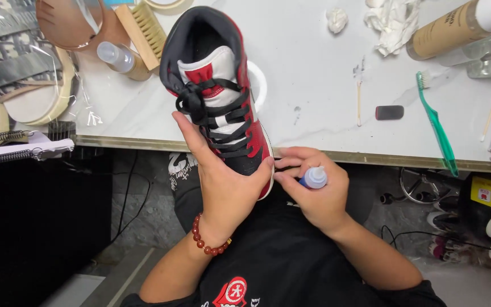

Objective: The person holds a red and black sneaker, adjusts its laces, and applies glue from a small blue bottle along the edge where the upper meets the sole. They press and smooth the sole edge by hand, then turn the shoe to treat other sections of the sole edge.

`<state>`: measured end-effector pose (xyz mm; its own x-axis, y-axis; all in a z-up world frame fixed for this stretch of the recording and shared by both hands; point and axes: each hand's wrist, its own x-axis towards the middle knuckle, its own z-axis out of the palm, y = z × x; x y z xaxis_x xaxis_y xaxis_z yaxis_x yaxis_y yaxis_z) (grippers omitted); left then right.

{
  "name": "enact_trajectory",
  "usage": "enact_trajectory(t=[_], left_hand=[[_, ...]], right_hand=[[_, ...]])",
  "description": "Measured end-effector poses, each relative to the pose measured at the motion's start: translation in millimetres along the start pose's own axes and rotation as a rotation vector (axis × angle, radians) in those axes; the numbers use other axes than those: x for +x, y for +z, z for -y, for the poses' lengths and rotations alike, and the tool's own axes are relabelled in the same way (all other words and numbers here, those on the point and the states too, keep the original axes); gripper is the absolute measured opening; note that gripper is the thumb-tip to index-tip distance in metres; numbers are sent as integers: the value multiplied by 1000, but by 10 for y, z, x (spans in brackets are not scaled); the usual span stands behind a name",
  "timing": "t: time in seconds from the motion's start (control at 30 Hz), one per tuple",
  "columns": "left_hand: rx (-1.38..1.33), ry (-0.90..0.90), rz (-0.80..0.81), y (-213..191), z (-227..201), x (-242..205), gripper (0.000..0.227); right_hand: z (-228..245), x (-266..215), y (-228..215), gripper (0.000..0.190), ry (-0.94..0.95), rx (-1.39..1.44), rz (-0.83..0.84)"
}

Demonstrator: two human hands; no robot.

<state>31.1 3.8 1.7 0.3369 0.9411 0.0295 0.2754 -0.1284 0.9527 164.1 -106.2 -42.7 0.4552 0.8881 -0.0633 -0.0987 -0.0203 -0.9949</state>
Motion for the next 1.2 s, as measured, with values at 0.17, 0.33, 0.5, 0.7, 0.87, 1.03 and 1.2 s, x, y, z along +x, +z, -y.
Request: enact_trajectory(t=[0.17, 0.33, 0.5, 0.7, 0.87, 1.03, 1.2], left_hand=[[146, 17, 71, -128, -20, 95, 135], [297, 6, 100, -235, 33, 146, 131], [343, 49, 106, -229, 77, 139, 131], [365, 64, 101, -201, 100, 101, 131], [429, 121, 88, -162, 105, 49, 129], [539, 228, 54, -193, -12, 150, 119], [536, 175, 48, -235, 138, 58, 117]], right_hand=[[6, 171, -85, 28, -31, -136, 110], [20, 243, -47, 28, 20, -92, 183], [12, 213, -36, 28, 39, -61, 179], [44, 190, -61, 27, -10, -154, 199], [-18, 131, -15, 28, 21, -234, 135], [4, 163, 19, 29, -56, -201, 188], [-8, 146, -32, 30, -63, -196, 183]])
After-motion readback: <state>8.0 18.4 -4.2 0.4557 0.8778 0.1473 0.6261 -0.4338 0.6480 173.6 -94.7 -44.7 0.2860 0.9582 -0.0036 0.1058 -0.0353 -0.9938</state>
